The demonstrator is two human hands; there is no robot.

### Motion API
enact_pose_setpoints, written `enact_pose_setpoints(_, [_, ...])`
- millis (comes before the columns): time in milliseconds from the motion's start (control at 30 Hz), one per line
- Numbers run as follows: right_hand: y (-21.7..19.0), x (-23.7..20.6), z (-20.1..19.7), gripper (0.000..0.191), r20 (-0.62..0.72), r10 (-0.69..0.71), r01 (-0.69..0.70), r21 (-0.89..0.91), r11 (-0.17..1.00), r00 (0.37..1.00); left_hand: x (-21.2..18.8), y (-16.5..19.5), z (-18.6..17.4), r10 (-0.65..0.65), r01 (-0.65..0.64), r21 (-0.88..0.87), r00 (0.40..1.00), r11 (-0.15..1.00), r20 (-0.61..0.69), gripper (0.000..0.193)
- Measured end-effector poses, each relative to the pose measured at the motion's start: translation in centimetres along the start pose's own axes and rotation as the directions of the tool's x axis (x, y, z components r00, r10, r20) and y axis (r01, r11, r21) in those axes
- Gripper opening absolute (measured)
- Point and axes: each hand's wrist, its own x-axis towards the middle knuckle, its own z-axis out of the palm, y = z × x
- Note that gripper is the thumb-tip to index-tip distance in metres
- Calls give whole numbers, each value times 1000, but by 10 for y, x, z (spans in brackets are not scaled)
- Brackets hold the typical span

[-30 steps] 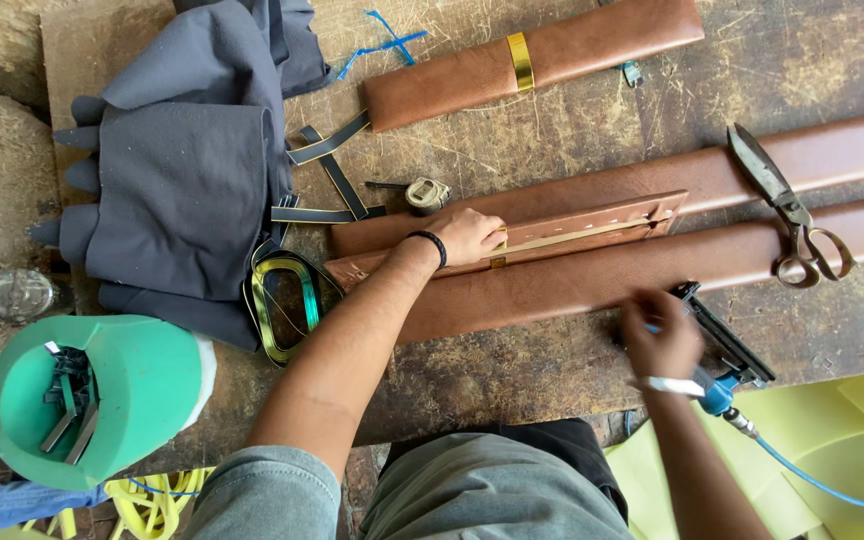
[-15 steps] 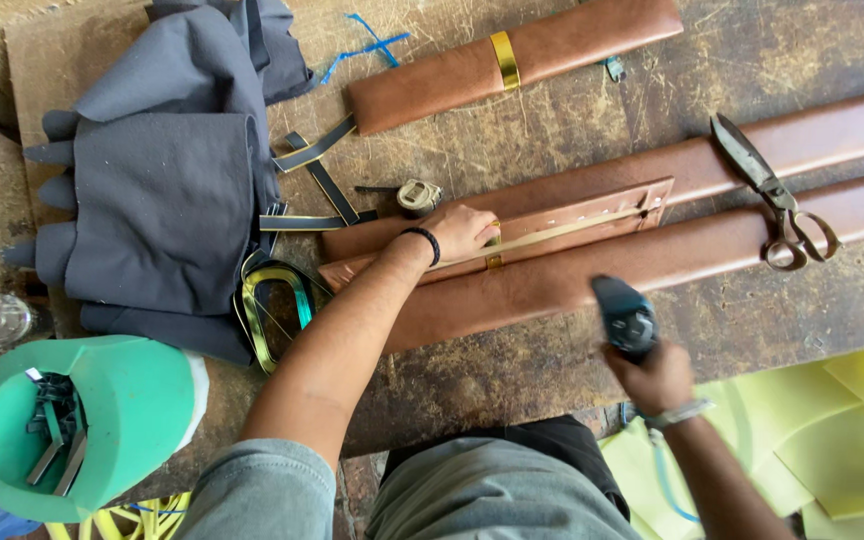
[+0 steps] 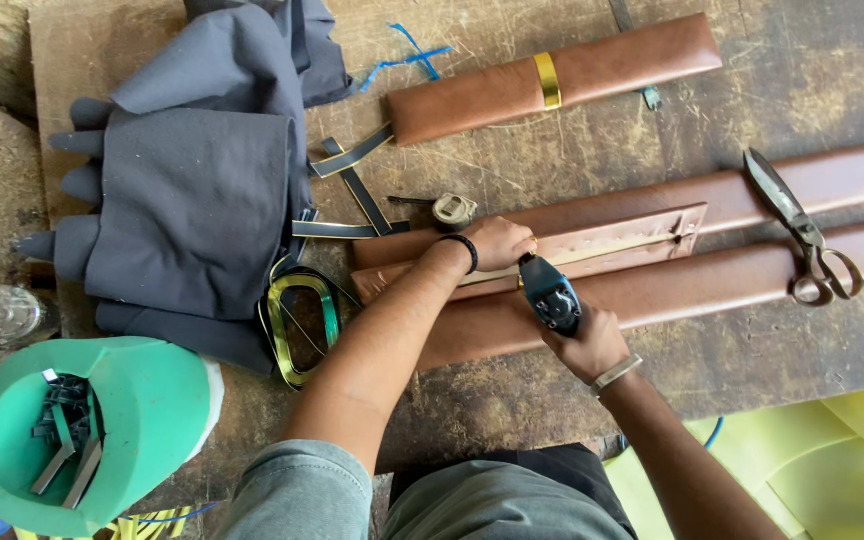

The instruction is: The person cuts a green strap with shears, measures brown leather pieces with a tape measure, and attaches gold-colored metal strips using a staple gun. The person also handles blue plastic ties and places finished pieces on the workbench.

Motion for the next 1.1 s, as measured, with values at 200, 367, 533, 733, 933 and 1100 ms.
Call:
enact_pose_setpoints(200, [9, 4, 0, 33, 38, 88, -86, -38, 996, 995, 0, 3, -4, -25, 27, -47, 999, 999, 44, 40])
enact_pose_setpoints(367, [31, -11, -9, 36, 153, 248, -238, -76, 968, 957, 2, 1, -1, -64, 69, -51, 995, 996, 79, 38])
enact_pose_setpoints(533, [87, -64, -43, 52, 152, 320, -302, -130, 944, 935, -1, 6, -5, -39, 39, -29, 999, 999, 20, 37])
enact_pose_setpoints(733, [193, -129, -80, 63, -27, 420, -415, -217, 883, 907, 3, 53, -68, 27, -21, 32, 979, 999, -202, 31])
enact_pose_setpoints(933, [289, -123, -116, 85, -21, 264, -264, -21, 964, 964, 93, 104, -113, -102, 185, 367, 967, 912, -233, 32])
enact_pose_setpoints(1100, [337, -120, -171, 88, -129, 28, -42, -111, 993, 991, 187, 93, -84, 35, 230, 542, 900, 808, -434, 59])
